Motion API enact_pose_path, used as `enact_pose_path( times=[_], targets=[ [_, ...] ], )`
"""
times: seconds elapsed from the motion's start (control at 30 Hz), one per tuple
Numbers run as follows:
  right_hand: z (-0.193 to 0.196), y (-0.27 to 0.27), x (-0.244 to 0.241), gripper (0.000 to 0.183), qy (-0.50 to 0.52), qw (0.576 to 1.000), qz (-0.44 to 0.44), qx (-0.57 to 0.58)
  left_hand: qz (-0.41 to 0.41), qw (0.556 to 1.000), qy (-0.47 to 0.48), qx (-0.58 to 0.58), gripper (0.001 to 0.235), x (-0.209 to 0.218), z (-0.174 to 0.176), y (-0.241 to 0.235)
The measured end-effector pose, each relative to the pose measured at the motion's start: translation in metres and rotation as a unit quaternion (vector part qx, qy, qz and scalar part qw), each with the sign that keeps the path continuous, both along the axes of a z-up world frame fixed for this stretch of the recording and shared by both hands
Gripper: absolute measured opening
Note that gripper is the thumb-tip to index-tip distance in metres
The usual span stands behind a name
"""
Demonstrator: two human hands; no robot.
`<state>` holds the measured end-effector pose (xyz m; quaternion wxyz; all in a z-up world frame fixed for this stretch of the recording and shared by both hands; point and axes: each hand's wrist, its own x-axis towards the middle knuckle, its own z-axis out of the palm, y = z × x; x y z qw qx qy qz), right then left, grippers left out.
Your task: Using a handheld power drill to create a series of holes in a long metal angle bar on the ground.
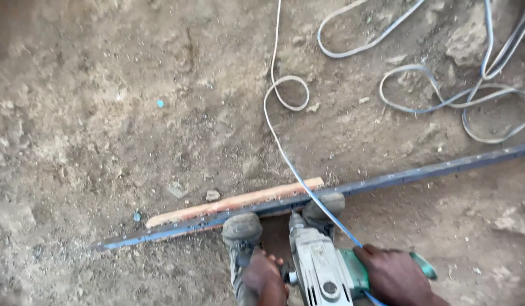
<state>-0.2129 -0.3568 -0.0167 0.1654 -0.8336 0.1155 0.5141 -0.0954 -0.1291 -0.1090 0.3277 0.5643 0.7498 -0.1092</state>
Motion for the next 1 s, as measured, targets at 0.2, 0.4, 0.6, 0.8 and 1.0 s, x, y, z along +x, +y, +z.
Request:
enact_pose_path(
  times=[0.2,0.4,0.6,0.8,1.0],
  targets=[
    [-0.002,-0.003,0.003,0.039,0.079,0.997,0.016,0.018,-0.065,0.993,0.093,-0.033,0.015,0.014,0.016,-0.004],
    [0.003,-0.005,0.02,0.035,0.121,0.992,0.001,0.029,-0.051,0.996,0.066,-0.018,0.009,0.018,0.005,-0.007],
    [-0.006,-0.001,0.016,0.036,0.128,0.991,0.005,0.035,-0.005,0.999,0.038,-0.023,0.015,0.044,0.027,-0.017],
    [-0.027,-0.009,-0.012,0.037,0.101,0.994,0.01,0.029,0.039,0.998,0.01,-0.041,0.024,0.053,0.033,-0.023],
    [-0.019,-0.004,-0.007,0.038,0.081,0.996,0.01,0.034,0.078,0.996,-0.011,-0.049,0.034,0.046,0.031,-0.024]
  ],
)
